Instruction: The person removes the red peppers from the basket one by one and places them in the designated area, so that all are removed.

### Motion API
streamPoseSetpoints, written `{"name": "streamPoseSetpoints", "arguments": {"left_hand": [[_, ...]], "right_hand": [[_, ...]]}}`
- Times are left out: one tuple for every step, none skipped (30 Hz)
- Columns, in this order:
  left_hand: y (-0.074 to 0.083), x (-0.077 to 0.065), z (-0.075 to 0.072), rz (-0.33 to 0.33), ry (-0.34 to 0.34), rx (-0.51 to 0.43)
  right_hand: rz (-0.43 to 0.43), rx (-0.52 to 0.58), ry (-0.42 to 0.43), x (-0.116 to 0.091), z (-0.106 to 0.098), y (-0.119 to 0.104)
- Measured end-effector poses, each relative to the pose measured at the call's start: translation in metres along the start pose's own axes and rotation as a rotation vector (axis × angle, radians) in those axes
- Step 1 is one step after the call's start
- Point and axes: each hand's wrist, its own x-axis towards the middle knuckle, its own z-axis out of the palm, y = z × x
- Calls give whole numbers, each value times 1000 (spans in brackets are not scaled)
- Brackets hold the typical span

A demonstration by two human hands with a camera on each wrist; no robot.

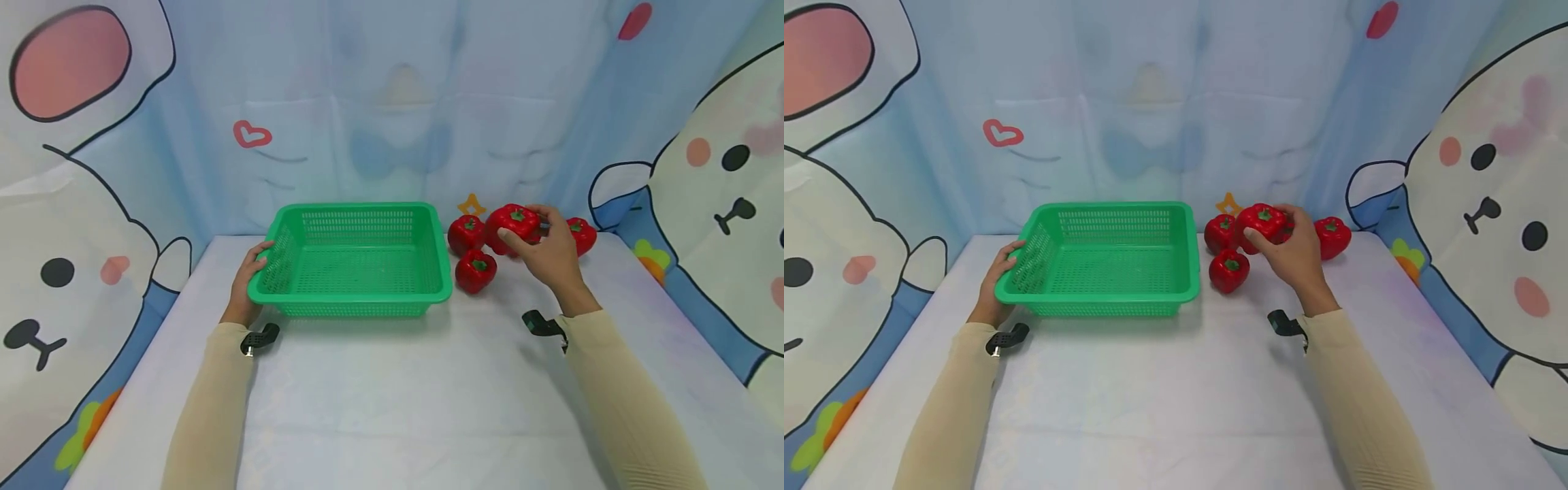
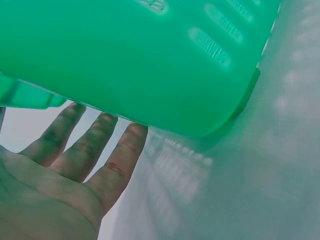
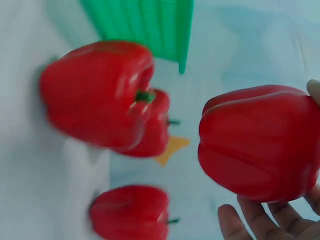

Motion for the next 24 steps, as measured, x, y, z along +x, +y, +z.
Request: {"name": "streamPoseSetpoints", "arguments": {"left_hand": [[0,0,0,2,-3,-3],[1,-1,0,2,-4,-1],[1,-1,0,4,-7,1],[1,-1,0,6,-13,8],[1,-1,-1,5,-16,13],[1,-1,-1,5,-21,17],[2,-1,-1,5,-22,16],[2,-1,-1,5,-21,14],[2,-2,-2,5,-19,9],[2,-2,-2,2,-15,6],[2,-3,-2,-1,-12,2],[1,-3,-2,-2,-9,1],[1,-3,-2,-2,-6,1],[1,-4,-2,-4,-7,6],[1,-4,-2,-6,-10,13],[1,-4,-2,-6,-12,17],[1,-4,-2,-5,-12,20],[1,-3,-2,-2,-12,20],[1,-3,-2,1,-13,22],[1,-3,-2,3,-13,21],[1,-3,-2,6,-14,21],[1,-3,-1,9,-14,20],[1,-3,-1,9,-14,19],[1,-3,-1,8,-14,21]], "right_hand": [[17,-10,13,-2,-2,6],[36,-18,23,-3,-3,12],[56,-28,31,-5,-5,18],[76,-34,37,-6,-5,24],[97,-36,39,-6,-6,30],[114,-47,37,-7,-6,35],[124,-59,32,-6,-6,39],[130,-70,29,-6,-5,43],[132,-79,27,-5,-4,46],[132,-86,23,-4,-3,49],[129,-93,16,-4,-1,52],[125,-104,10,-3,0,54],[124,-109,6,-3,1,55],[125,-115,3,-2,2,56],[129,-119,-3,-2,3,57],[136,-124,-11,-2,3,58],[142,-129,-19,-2,4,60],[154,-133,-30,-1,5,61],[165,-138,-42,-1,6,63],[178,-143,-55,0,7,65],[193,-144,-68,0,8,67],[205,-148,-78,0,8,69],[214,-153,-89,0,9,71],[223,-157,-98,0,9,74]]}}
